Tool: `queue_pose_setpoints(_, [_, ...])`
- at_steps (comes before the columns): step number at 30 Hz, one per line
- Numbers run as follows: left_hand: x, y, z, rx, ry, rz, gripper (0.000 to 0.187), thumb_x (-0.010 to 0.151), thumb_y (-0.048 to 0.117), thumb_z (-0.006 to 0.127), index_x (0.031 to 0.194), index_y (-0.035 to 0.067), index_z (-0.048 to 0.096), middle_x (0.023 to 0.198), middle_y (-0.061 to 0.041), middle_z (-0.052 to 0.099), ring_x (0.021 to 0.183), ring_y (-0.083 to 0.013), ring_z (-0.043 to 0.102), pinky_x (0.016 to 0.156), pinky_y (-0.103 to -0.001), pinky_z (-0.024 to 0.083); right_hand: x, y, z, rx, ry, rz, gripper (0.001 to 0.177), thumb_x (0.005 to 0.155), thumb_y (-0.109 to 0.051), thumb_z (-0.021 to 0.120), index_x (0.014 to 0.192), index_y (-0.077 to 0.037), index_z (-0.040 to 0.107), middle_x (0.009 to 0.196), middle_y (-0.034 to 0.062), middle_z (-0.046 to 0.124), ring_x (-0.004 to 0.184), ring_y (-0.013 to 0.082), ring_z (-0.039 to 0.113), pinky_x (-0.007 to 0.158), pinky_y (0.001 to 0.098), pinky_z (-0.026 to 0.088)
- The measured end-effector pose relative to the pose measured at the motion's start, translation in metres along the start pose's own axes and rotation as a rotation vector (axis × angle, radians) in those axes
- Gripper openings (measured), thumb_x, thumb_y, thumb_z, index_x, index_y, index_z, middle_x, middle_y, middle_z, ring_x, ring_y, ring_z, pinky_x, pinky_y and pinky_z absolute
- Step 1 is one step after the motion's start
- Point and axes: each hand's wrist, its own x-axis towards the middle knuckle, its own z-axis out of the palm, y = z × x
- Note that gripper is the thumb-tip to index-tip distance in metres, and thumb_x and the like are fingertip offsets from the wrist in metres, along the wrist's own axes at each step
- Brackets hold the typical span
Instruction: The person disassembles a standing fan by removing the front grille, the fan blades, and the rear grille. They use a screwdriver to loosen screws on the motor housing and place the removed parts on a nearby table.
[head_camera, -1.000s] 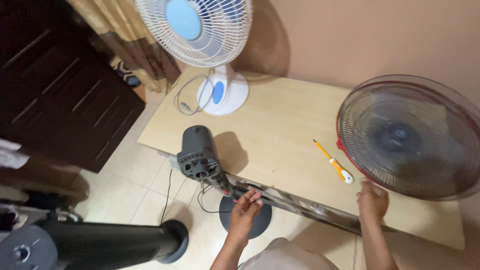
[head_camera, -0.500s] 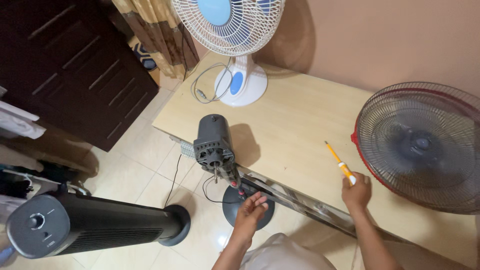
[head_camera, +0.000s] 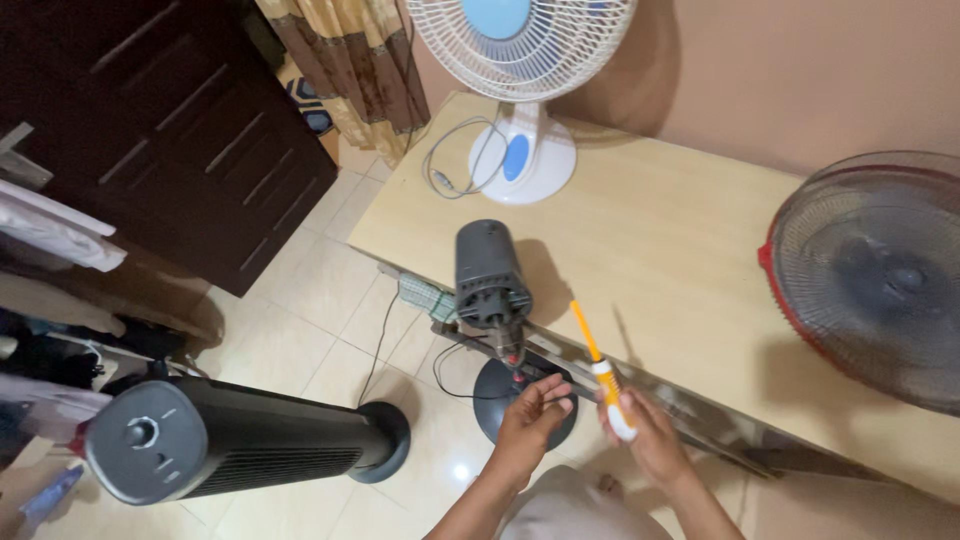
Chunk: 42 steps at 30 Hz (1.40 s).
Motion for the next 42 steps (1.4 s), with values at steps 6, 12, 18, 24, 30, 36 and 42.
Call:
queue_pose_setpoints(6, [-0.012, 0.043, -0.037, -0.054, -0.055, 0.047, 0.044, 0.096, 0.019, 0.069, 0.134, -0.001, 0.063, 0.118, -0.008, 0.073, 0.091, -0.0097, 0.064, 0.082, -0.025, 0.054, -0.017, 0.008, 0.102, 0.052, 0.011, 0.199, 0.048, 0.101, -0.041, 0.045, 0.114, 0.001, 0.065, 0.076, 0.0108, 0.064, 0.05, 0.0142, 0.05, 0.045, 0.0282, 0.04])
queue_pose_setpoints(12, [0.008, 0.05, -0.063, -0.015, -0.127, 0.111, 0.037, 0.096, 0.015, 0.072, 0.127, -0.004, 0.068, 0.09, -0.004, 0.07, 0.067, -0.0073, 0.058, 0.062, -0.021, 0.047, -0.015, 0.016, 0.16, 0.145, 0.205, 0.223, 0.049, 0.101, -0.045, 0.045, 0.113, 0.0, 0.062, 0.074, 0.0104, 0.061, 0.047, 0.0144, 0.046, 0.042, 0.0292, 0.036])
queue_pose_setpoints(18, [0.02, 0.055, -0.07, 0.008, -0.159, 0.113, 0.032, 0.095, 0.017, 0.074, 0.119, -0.002, 0.07, 0.083, 0.0, 0.07, 0.066, -0.0036, 0.059, 0.059, -0.019, 0.048, -0.01, 0.007, 0.181, 0.27, 0.254, 0.231, 0.05, 0.102, -0.046, 0.045, 0.114, -0.001, 0.061, 0.075, 0.008, 0.059, 0.047, 0.0121, 0.042, 0.043, 0.0272, 0.031])
queue_pose_setpoints(24, [0.026, 0.058, -0.074, 0.018, -0.178, 0.092, 0.031, 0.095, 0.022, 0.075, 0.114, -0.003, 0.072, 0.084, -0.001, 0.07, 0.066, -0.0048, 0.06, 0.059, -0.02, 0.048, -0.008, 0.011, 0.19, 0.4, 0.265, 0.196, 0.048, 0.102, -0.045, 0.049, 0.117, -0.001, 0.061, 0.077, 0.007, 0.059, 0.049, 0.0098, 0.043, 0.047, 0.0254, 0.035])
queue_pose_setpoints(30, [0.024, 0.058, -0.073, -0.07, -0.217, 0.12, 0.032, 0.096, 0.024, 0.074, 0.113, -0.003, 0.072, 0.088, -0.001, 0.072, 0.07, -0.0039, 0.061, 0.062, -0.019, 0.049, -0.01, 0.004, 0.187, 0.335, 0.308, 0.203, 0.054, 0.099, -0.048, 0.052, 0.117, 0.003, 0.062, 0.077, 0.0068, 0.058, 0.046, 0.0074, 0.04, 0.043, 0.0228, 0.032])
queue_pose_setpoints(36, [0.024, 0.065, -0.071, -0.02, -0.203, 0.131, 0.033, 0.094, 0.023, 0.075, 0.112, -0.003, 0.072, 0.087, -0.001, 0.072, 0.066, -0.0047, 0.06, 0.059, -0.019, 0.048, -0.01, 0.006, 0.188, 0.52, 0.195, 0.182, 0.052, 0.101, -0.046, 0.051, 0.116, 0.003, 0.058, 0.078, 0.0048, 0.055, 0.046, 0.0062, 0.04, 0.042, 0.0217, 0.033])
queue_pose_setpoints(42, [0.023, 0.063, -0.07, -0.021, -0.2, 0.141, 0.034, 0.095, 0.023, 0.076, 0.114, -0.005, 0.072, 0.086, -0.002, 0.071, 0.067, -0.0053, 0.06, 0.059, -0.02, 0.048, -0.006, 0.01, 0.186, 0.647, 0.102, 0.178, 0.049, 0.103, -0.045, 0.051, 0.116, 0.002, 0.055, 0.078, 0.003, 0.053, 0.046, 0.0042, 0.039, 0.042, 0.0211, 0.034])
